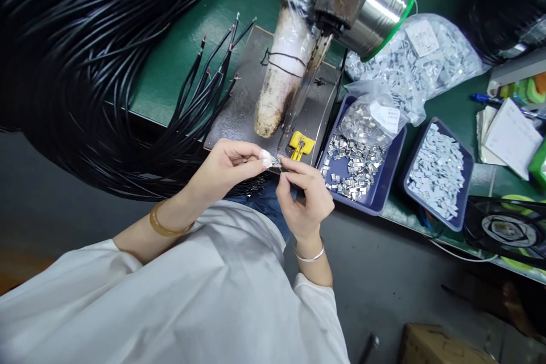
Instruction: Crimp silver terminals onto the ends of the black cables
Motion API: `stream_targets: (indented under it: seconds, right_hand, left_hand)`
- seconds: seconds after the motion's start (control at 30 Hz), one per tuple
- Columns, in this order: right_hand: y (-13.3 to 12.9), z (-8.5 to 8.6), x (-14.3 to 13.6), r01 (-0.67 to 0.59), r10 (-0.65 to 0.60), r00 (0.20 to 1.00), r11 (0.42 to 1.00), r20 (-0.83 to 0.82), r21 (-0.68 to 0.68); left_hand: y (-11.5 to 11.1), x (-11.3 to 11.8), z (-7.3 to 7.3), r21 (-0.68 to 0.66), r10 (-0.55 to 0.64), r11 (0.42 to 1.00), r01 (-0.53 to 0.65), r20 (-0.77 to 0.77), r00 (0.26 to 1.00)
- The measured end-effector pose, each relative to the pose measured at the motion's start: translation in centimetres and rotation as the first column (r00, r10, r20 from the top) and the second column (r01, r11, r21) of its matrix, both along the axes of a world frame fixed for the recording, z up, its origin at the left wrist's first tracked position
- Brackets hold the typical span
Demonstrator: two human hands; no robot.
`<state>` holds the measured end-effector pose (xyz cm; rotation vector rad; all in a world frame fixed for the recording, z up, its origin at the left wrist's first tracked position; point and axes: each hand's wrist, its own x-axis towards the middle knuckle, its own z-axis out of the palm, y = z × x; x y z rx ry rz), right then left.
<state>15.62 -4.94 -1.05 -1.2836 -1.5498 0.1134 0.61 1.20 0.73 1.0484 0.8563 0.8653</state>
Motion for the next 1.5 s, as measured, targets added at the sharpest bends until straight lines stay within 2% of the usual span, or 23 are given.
stream_targets:
  seconds: [0.17,0.47,0.73,0.83,0.97,1.03,1.13,1.27,1.5]
  right_hand:
    - [0.3,-0.3,0.3,0.036,-0.053,0.985,0.994,0.162,0.107]
    - [0.3,-1.0,0.7,-0.019,-0.010,0.979,0.990,0.205,0.142]
    - [0.2,0.5,0.6,0.015,-0.024,0.961,0.999,0.274,0.035]
    - [0.3,1.0,0.7,0.083,-0.083,0.973,0.997,0.215,0.006]
    - [0.2,1.0,0.5,0.144,-0.163,0.974,0.982,0.161,0.124]
    - [0.1,0.9,0.3,0.090,-0.112,0.981,0.986,0.157,0.140]
    - [0.1,0.4,0.1,0.015,-0.025,0.993,0.995,0.113,0.095]
    - [0.4,-0.1,0.2,0.008,-0.008,1.000,0.999,-0.005,0.052]
    - [0.6,-0.2,0.5,-0.008,-0.010,0.984,0.995,0.178,0.098]
  left_hand:
    - [0.2,0.2,0.1,0.019,0.026,1.000,-0.025,-0.030,0.999]
    - [0.2,0.3,0.1,0.039,0.039,0.999,-0.037,-0.059,0.997]
    - [-0.6,0.5,0.1,0.210,0.043,0.978,-0.016,-0.124,0.991]
    - [-0.6,0.5,0.3,0.188,0.034,0.982,-0.009,-0.130,0.991]
    - [-0.3,0.5,0.1,0.125,0.021,0.992,-0.006,-0.118,0.993]
    - [-0.2,0.4,-0.1,0.111,0.020,0.994,-0.008,-0.111,0.994]
    - [0.0,0.3,-0.4,0.089,0.029,0.996,-0.021,-0.085,0.996]
    - [0.3,0.2,-0.4,0.028,0.014,1.000,-0.013,-0.037,0.999]
    - [0.5,0.5,-0.1,0.069,0.052,0.996,-0.047,-0.066,0.996]
